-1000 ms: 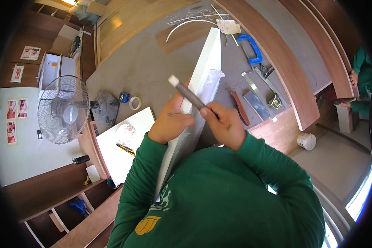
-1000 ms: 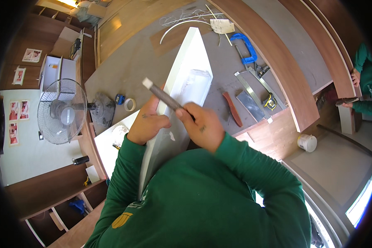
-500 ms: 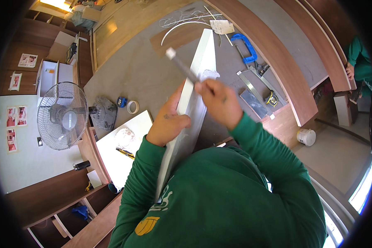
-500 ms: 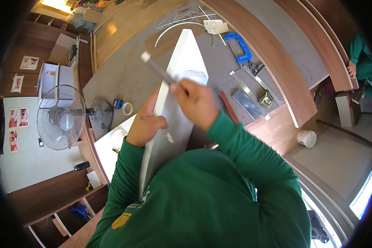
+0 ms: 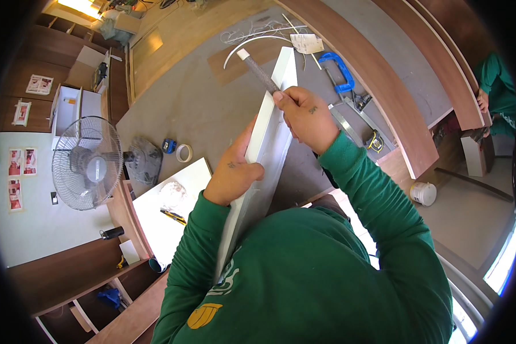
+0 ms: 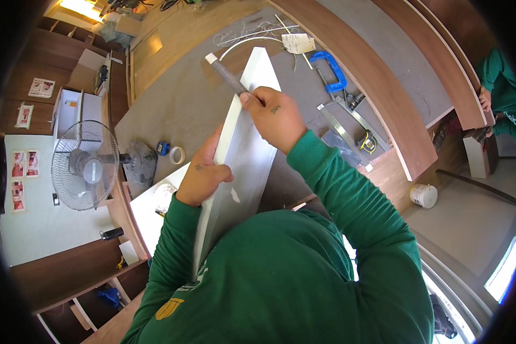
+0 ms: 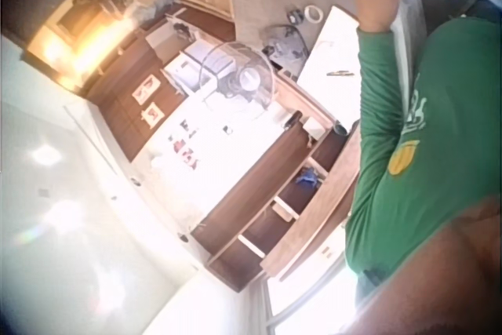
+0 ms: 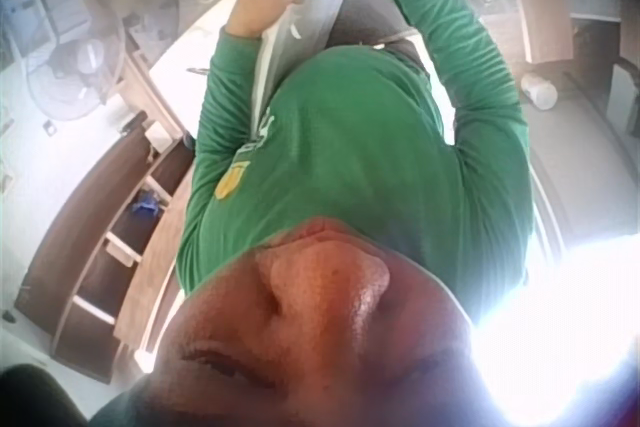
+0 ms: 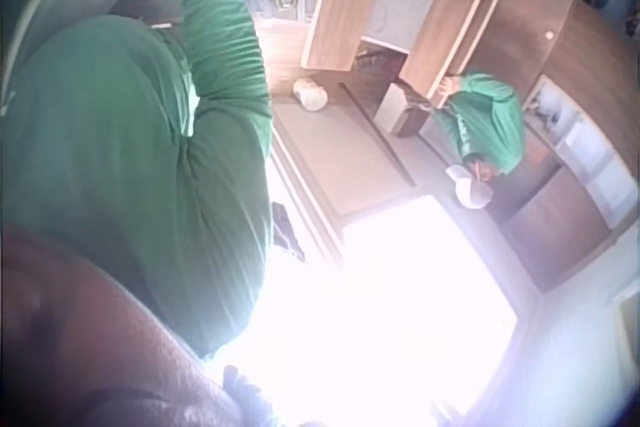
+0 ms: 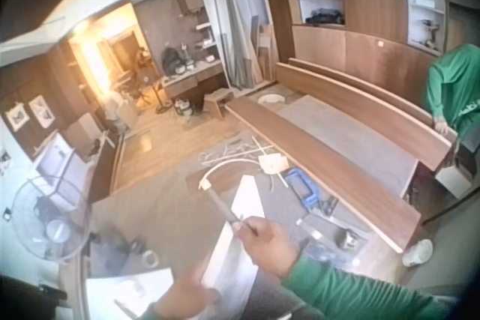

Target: The person uses a file to smooth the edges and corners of a white wooden board, turning the board over to reach different sides.

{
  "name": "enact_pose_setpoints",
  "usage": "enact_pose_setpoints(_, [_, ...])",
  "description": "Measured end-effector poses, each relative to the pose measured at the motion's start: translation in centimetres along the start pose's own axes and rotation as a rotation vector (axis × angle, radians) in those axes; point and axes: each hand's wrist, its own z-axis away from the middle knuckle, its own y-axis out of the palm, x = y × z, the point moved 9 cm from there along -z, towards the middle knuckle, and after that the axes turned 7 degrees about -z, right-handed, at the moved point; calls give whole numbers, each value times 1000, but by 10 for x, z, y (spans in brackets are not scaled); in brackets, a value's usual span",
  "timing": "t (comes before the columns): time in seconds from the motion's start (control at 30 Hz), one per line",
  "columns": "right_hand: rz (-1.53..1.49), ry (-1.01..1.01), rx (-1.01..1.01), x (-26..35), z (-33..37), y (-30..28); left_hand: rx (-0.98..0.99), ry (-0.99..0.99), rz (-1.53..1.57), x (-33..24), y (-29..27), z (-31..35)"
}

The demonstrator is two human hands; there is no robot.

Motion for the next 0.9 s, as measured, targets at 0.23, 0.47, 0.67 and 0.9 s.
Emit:
enact_pose_setpoints(0.23, [238,-354,41,-12,66,13,13,-147,15,7,1,3])
enact_pose_setpoints(0.47, [120,25,31,18,-5,-8,21,-27,24,-9,3,-1])
enact_pose_setpoints(0.67, [431,-440,90,6,50,8,10,-128,-69,2,1,1])
enact_pose_setpoints(0.9, [312,-12,102,32,-6,-5,11,62,-19,-5,1,-2])
